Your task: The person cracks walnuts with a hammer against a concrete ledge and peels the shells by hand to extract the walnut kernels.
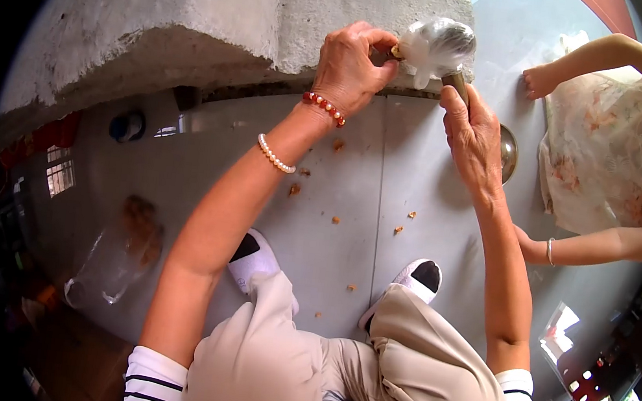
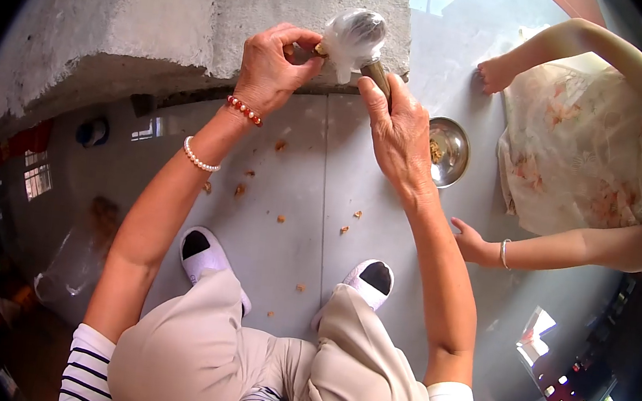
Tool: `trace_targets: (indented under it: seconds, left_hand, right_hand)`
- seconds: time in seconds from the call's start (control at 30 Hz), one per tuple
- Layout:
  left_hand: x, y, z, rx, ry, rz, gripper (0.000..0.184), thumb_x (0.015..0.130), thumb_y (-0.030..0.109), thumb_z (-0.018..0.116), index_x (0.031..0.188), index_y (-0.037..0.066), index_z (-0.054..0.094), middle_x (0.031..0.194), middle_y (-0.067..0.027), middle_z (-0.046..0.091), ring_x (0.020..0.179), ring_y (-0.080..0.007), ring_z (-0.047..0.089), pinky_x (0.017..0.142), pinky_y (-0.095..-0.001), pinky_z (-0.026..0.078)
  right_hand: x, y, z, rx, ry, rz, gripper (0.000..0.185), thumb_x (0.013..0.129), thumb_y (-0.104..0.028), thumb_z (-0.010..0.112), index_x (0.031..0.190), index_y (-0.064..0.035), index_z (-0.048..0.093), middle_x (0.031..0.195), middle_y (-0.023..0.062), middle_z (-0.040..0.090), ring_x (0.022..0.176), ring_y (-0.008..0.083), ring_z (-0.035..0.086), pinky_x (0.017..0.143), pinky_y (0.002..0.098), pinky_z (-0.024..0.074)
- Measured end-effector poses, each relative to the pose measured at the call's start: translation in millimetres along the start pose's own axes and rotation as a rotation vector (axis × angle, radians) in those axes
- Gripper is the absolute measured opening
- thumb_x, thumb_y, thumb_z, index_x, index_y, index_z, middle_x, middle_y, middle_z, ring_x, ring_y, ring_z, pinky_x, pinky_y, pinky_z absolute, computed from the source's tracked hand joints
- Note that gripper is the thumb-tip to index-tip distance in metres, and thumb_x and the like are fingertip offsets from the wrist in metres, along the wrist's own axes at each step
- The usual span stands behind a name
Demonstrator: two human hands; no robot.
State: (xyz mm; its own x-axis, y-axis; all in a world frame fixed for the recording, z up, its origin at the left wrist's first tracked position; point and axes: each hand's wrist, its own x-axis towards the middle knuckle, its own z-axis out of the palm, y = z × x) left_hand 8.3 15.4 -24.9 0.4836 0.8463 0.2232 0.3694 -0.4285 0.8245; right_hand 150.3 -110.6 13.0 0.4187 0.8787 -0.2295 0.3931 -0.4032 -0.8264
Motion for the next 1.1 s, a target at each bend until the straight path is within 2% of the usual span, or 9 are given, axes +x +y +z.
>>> trace_targets:
  seconds: [0.07, 0.17, 0.47, 0.7, 0.73, 0.8, 1.0, 1.1]
  left_hand:
    - [2, 0, -1, -0.004, -0.002, 0.005, 0.018, 0.064, 0.009, 0.068, 0.082, 0.005, 0.067, 0.077, -0.0092, 0.064, 0.069, -0.0216, 0.063, 0.068, -0.0323, 0.051]
    - [2, -1, 0, -0.002, 0.027, 0.01, 0.018, 0.067, 0.012, 0.071, 0.084, 0.007, 0.068, 0.076, -0.0003, 0.065, 0.057, -0.0066, 0.052, 0.055, -0.0218, 0.045]
    - [6, -2, -2, 0.009, 0.009, -0.016, 0.016, 0.068, 0.015, 0.07, 0.08, 0.006, 0.066, 0.07, 0.002, 0.065, 0.052, -0.0048, 0.048, 0.052, -0.0211, 0.044]
    - [7, -2, -1, 0.001, -0.005, -0.069, 0.017, 0.067, 0.014, 0.07, 0.082, 0.006, 0.065, 0.07, 0.0021, 0.065, 0.053, -0.0044, 0.048, 0.052, -0.0206, 0.044]
    - [7, -2, -2, -0.005, 0.004, -0.057, 0.018, 0.067, 0.014, 0.071, 0.082, 0.006, 0.065, 0.071, 0.0018, 0.064, 0.053, -0.0046, 0.048, 0.053, -0.0208, 0.044]
    - [10, -2, -3, -0.006, 0.009, -0.038, 0.02, 0.067, 0.014, 0.071, 0.084, 0.005, 0.064, 0.072, 0.001, 0.064, 0.054, -0.0051, 0.049, 0.053, -0.021, 0.044]
    - [8, -4, -1, 0.029, 0.005, -0.026, 0.024, 0.067, 0.016, 0.073, 0.085, 0.004, 0.062, 0.074, -0.0008, 0.064, 0.054, -0.0064, 0.051, 0.055, -0.0216, 0.046]
    - [8, -2, -2, 0.026, 0.0, -0.055, 0.025, 0.067, 0.017, 0.073, 0.085, 0.004, 0.062, 0.073, -0.0006, 0.064, 0.055, -0.0065, 0.051, 0.055, -0.0218, 0.046]
  right_hand:
    - [1, -3, -2, 0.014, 0.012, 0.001, 0.041, 0.092, -0.041, 0.052, 0.086, 0.0001, 0.05, 0.063, 0.0104, 0.048, 0.059, 0.0163, 0.043, 0.056, 0.0336, 0.0399]
    - [-1, -7, -2, 0.046, 0.028, -0.011, 0.042, 0.092, -0.041, 0.052, 0.084, 0.0006, 0.048, 0.063, 0.0107, 0.047, 0.059, 0.0163, 0.043, 0.057, 0.0336, 0.0401]
    - [-2, -7, 0, 0.01, 0.021, -0.037, 0.041, 0.092, -0.039, 0.053, 0.083, 0.0004, 0.047, 0.063, 0.0106, 0.047, 0.059, 0.0144, 0.041, 0.056, 0.0327, 0.0398]
    - [-3, -22, -1, 0.051, 0.088, -0.189, 0.032, 0.092, -0.032, 0.054, 0.087, -0.0004, 0.049, 0.061, 0.0126, 0.049, 0.055, 0.0166, 0.043, 0.052, 0.0326, 0.04]
    - [0, -19, 0, -0.072, 0.062, -0.167, 0.035, 0.092, -0.033, 0.054, 0.085, 0.0001, 0.049, 0.06, 0.0146, 0.05, 0.054, 0.0186, 0.044, 0.053, 0.0344, 0.041]
    - [3, -12, 3, -0.126, 0.04, -0.117, 0.038, 0.092, -0.036, 0.053, 0.084, 0.0007, 0.048, 0.06, 0.0152, 0.051, 0.054, 0.0194, 0.044, 0.054, 0.0358, 0.0413]
    - [2, -11, -2, -0.045, 0.037, -0.046, 0.039, 0.092, -0.038, 0.053, 0.085, 0.0007, 0.05, 0.062, 0.0135, 0.05, 0.055, 0.0187, 0.043, 0.054, 0.0343, 0.0404]
    - [0, -21, -5, 0.006, 0.08, -0.101, 0.036, 0.092, -0.036, 0.053, 0.087, 0.0002, 0.05, 0.062, 0.0122, 0.049, 0.055, 0.0168, 0.043, 0.054, 0.0327, 0.04]
